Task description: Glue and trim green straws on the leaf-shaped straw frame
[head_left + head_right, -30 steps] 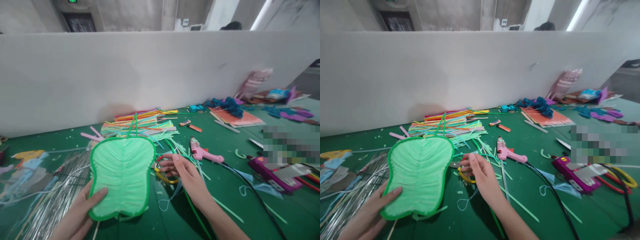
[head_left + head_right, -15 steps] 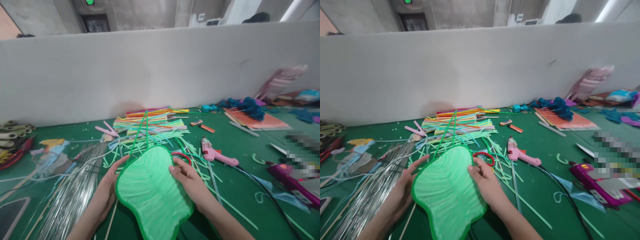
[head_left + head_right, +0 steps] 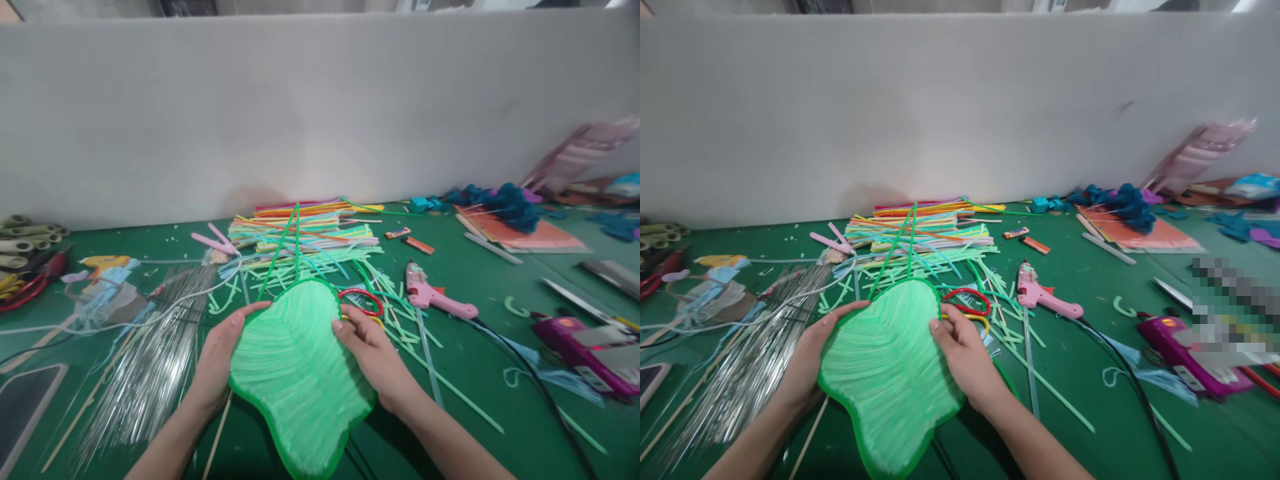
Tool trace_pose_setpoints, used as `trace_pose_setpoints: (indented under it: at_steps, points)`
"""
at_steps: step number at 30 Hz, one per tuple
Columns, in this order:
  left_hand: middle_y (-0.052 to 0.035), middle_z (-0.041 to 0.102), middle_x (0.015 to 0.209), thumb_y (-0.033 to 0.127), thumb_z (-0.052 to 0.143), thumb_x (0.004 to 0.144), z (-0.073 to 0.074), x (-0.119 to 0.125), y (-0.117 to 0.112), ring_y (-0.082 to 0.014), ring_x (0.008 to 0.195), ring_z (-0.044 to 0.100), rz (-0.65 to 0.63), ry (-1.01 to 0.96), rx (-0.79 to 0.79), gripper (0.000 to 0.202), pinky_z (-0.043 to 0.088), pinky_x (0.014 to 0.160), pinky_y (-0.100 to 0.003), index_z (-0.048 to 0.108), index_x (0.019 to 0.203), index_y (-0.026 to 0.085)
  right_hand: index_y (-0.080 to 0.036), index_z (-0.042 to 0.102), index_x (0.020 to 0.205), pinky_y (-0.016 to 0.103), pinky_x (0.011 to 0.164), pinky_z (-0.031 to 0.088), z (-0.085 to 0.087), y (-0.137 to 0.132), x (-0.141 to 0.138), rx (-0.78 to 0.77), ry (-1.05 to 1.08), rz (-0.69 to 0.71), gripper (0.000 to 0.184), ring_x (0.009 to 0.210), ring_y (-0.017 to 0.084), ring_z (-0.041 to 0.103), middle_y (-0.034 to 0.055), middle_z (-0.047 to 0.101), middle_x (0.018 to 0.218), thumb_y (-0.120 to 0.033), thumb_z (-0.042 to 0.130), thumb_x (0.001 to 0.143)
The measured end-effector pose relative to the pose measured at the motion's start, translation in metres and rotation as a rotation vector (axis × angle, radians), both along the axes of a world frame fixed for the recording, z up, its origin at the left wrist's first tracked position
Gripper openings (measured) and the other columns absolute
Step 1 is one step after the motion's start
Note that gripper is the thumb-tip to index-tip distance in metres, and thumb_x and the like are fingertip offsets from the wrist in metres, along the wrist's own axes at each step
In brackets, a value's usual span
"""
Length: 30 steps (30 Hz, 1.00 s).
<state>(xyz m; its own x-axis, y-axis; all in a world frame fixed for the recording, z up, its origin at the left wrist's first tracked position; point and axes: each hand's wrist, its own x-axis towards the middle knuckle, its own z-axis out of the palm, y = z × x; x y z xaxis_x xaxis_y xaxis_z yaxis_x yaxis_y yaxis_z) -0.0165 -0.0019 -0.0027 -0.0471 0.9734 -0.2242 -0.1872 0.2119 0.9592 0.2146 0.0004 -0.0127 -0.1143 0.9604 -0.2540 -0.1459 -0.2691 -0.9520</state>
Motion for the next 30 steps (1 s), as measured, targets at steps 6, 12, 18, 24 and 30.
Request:
trace_pose_setpoints:
  at_steps: [6,12,18,24,30]
  points:
    - [-0.0060,0.079,0.093,0.065,0.064,0.086,-0.001,-0.002,-0.001,-0.0207,0.078,0.069,0.017,0.124,0.040,0.054,0.053,0.070,-0.025,0.079,0.110,0.019,-0.021,0.066,0.108,0.026,0.067,0.045,-0.001,-0.002,0.000,0.003,0.000,0.014,0.057,0.071,0.015,0.055,-0.0029,0.060,0.074,-0.067,0.074,0.075]
    - [-0.0075,0.080,0.102,0.067,0.060,0.088,-0.011,-0.006,0.001,-0.0233,0.086,0.070,-0.031,0.182,0.045,0.059,0.054,0.075,-0.028,0.076,0.119,0.019,-0.021,0.068,0.109,0.026,0.065,0.045,-0.002,-0.001,0.001,0.007,-0.028,0.008,0.057,0.067,0.014,0.052,-0.0032,0.059,0.073,-0.067,0.073,0.076]
    - [-0.0091,0.077,0.120,0.064,0.058,0.091,-0.014,-0.008,0.001,-0.0279,0.105,0.069,-0.084,0.185,0.033,0.059,0.053,0.089,-0.032,0.070,0.130,0.021,-0.021,0.070,0.110,0.027,0.068,0.048,-0.001,0.000,0.001,0.018,-0.074,-0.008,0.056,0.074,0.017,0.057,-0.0007,0.063,0.077,-0.067,0.071,0.077]
    - [-0.0066,0.080,0.102,0.062,0.064,0.088,-0.014,-0.009,0.001,-0.0270,0.105,0.069,-0.089,0.182,-0.014,0.056,0.052,0.083,-0.026,0.073,0.126,0.022,-0.020,0.068,0.115,0.028,0.071,0.049,-0.004,-0.001,0.001,0.008,-0.144,-0.034,0.061,0.078,0.019,0.059,0.0012,0.065,0.081,-0.067,0.070,0.077]
    - [-0.0053,0.077,0.122,0.061,0.072,0.082,-0.007,-0.009,0.005,-0.0242,0.106,0.070,-0.095,0.067,-0.137,0.059,0.054,0.087,-0.026,0.070,0.129,0.025,-0.020,0.064,0.125,0.031,0.076,0.051,-0.007,-0.001,0.002,0.020,-0.228,0.008,0.067,0.085,0.021,0.062,0.0036,0.069,0.089,-0.069,0.064,0.080]
